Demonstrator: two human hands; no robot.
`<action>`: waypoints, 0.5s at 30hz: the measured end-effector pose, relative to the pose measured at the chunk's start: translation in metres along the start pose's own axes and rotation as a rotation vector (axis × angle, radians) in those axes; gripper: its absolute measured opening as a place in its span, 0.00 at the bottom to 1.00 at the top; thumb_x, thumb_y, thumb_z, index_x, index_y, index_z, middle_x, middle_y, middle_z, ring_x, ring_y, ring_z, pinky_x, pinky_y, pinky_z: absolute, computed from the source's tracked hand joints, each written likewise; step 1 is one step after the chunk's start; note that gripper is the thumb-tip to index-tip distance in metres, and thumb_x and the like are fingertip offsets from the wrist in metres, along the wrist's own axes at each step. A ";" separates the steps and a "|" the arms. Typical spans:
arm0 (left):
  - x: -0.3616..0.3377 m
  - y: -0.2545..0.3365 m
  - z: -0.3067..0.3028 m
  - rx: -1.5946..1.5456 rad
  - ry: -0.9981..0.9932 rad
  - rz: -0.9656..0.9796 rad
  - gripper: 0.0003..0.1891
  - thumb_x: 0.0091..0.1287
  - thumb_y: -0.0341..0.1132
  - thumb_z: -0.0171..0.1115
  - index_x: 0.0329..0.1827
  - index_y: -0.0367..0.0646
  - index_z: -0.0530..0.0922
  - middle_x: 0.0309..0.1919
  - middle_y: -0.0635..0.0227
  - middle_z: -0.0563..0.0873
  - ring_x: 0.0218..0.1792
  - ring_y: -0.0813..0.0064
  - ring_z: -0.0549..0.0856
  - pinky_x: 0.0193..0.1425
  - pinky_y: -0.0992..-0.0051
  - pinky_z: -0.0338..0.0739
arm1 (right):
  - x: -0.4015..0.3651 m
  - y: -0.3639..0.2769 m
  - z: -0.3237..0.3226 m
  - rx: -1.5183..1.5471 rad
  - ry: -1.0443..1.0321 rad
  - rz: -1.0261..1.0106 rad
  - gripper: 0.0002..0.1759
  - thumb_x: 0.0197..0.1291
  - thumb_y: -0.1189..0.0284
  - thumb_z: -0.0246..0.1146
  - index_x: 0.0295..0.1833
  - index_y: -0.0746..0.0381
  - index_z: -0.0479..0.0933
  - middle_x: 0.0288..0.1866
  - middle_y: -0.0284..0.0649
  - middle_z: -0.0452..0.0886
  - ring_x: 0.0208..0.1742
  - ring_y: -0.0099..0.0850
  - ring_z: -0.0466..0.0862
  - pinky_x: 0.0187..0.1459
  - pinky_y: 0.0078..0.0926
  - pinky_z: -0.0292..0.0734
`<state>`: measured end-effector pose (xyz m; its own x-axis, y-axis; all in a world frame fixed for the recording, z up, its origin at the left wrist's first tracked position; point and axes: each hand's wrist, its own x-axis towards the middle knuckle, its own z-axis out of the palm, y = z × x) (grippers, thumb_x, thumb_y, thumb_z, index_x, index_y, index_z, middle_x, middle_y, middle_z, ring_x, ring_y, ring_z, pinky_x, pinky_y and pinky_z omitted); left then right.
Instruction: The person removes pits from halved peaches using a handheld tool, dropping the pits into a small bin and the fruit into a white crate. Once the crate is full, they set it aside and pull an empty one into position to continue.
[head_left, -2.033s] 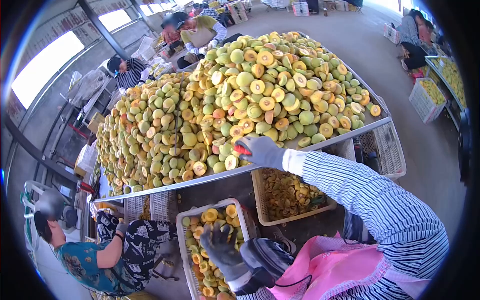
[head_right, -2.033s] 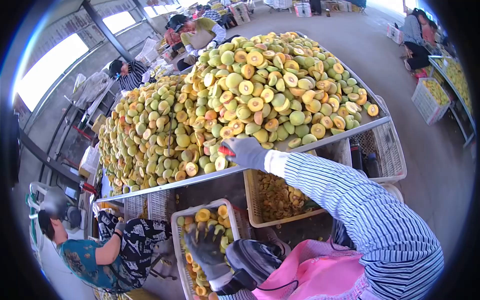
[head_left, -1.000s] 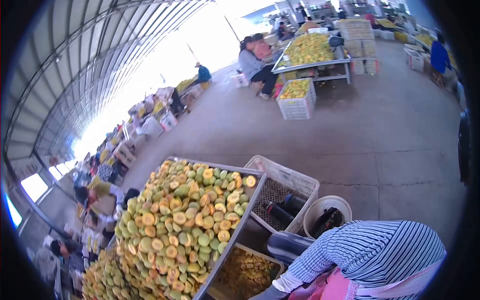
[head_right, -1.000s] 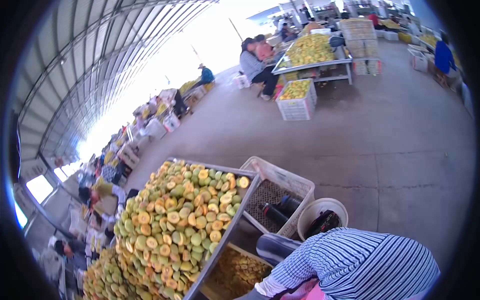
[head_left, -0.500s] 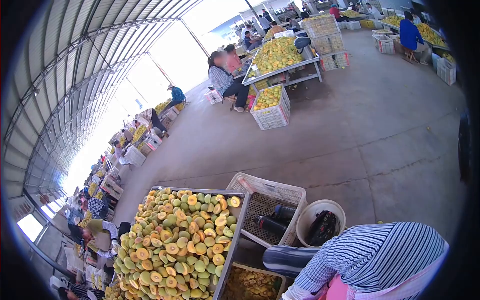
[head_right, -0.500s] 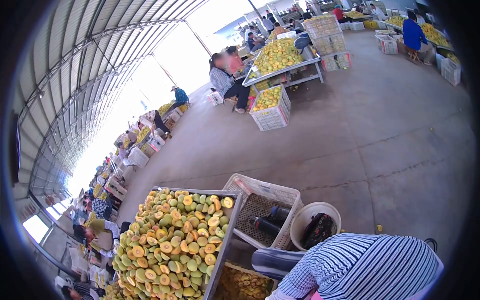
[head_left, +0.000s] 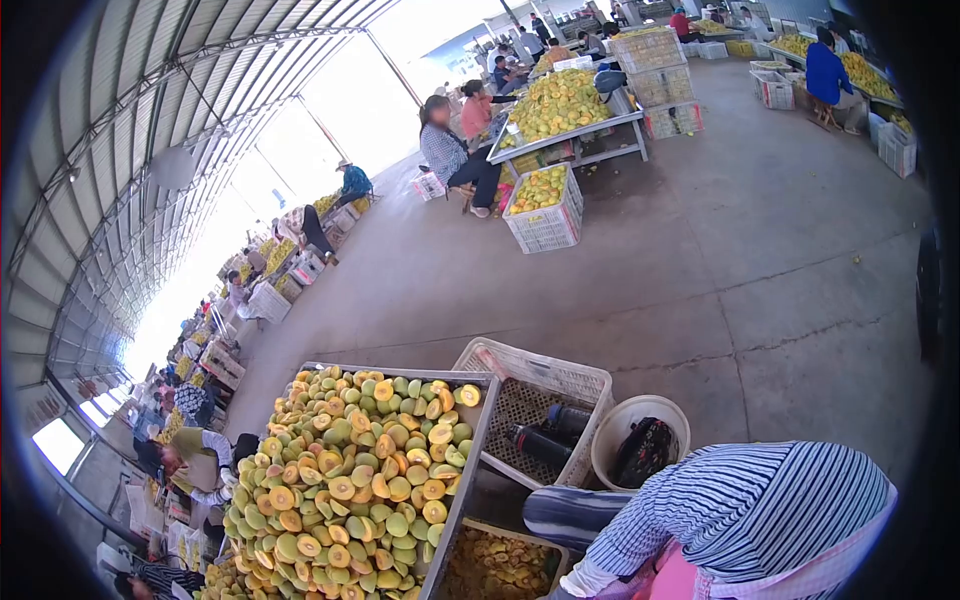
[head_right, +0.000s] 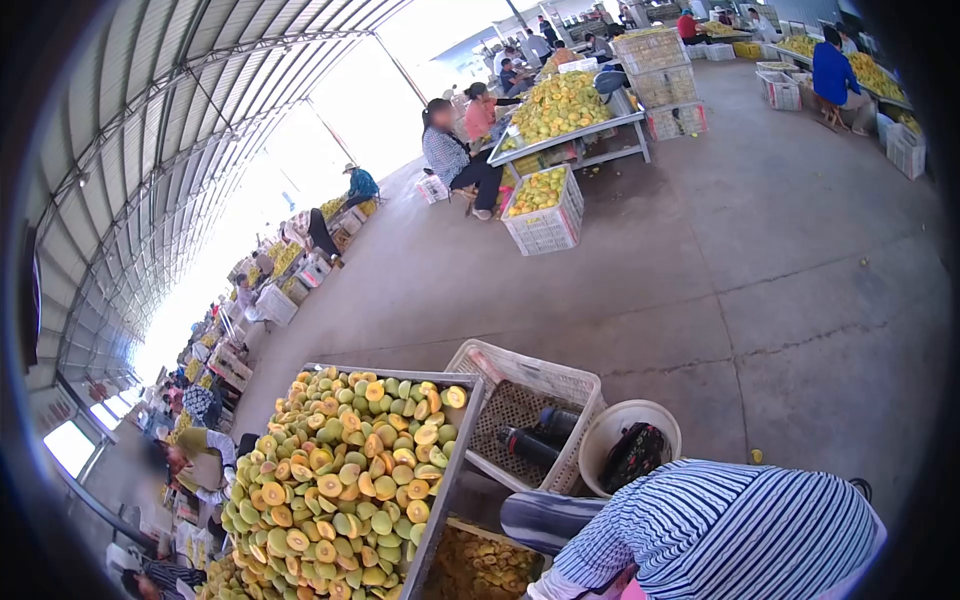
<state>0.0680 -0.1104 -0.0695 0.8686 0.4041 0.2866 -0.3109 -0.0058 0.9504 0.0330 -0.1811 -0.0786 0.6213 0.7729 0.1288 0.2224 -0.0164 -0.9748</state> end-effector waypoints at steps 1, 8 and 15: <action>-0.002 -0.001 -0.007 0.008 0.006 -0.006 0.22 0.74 0.43 0.56 0.55 0.29 0.76 0.51 0.53 0.82 0.49 0.63 0.83 0.56 0.63 0.81 | -0.003 -0.004 0.002 0.070 0.061 -0.006 0.24 0.74 0.55 0.54 0.42 0.67 0.79 0.29 0.41 0.83 0.32 0.30 0.79 0.35 0.35 0.75; -0.022 -0.003 -0.094 0.511 0.019 0.355 0.21 0.75 0.42 0.56 0.55 0.29 0.76 0.50 0.53 0.82 0.48 0.63 0.84 0.56 0.64 0.81 | 0.009 -0.028 -0.022 -0.237 0.325 0.158 0.31 0.65 0.41 0.60 0.51 0.59 0.74 0.37 0.53 0.84 0.39 0.51 0.85 0.42 0.45 0.78; -0.033 0.045 -0.085 -0.744 0.429 -0.327 0.17 0.73 0.49 0.55 0.48 0.44 0.79 0.45 0.57 0.86 0.48 0.58 0.87 0.56 0.53 0.84 | -0.008 -0.043 -0.012 -0.561 0.161 0.184 0.25 0.65 0.46 0.62 0.46 0.58 0.71 0.27 0.51 0.81 0.29 0.56 0.83 0.31 0.49 0.76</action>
<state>-0.0076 -0.0468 -0.0467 0.7855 0.5879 -0.1933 -0.3723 0.6984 0.6112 0.0269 -0.1940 -0.0353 0.7830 0.6209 0.0364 0.4356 -0.5057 -0.7447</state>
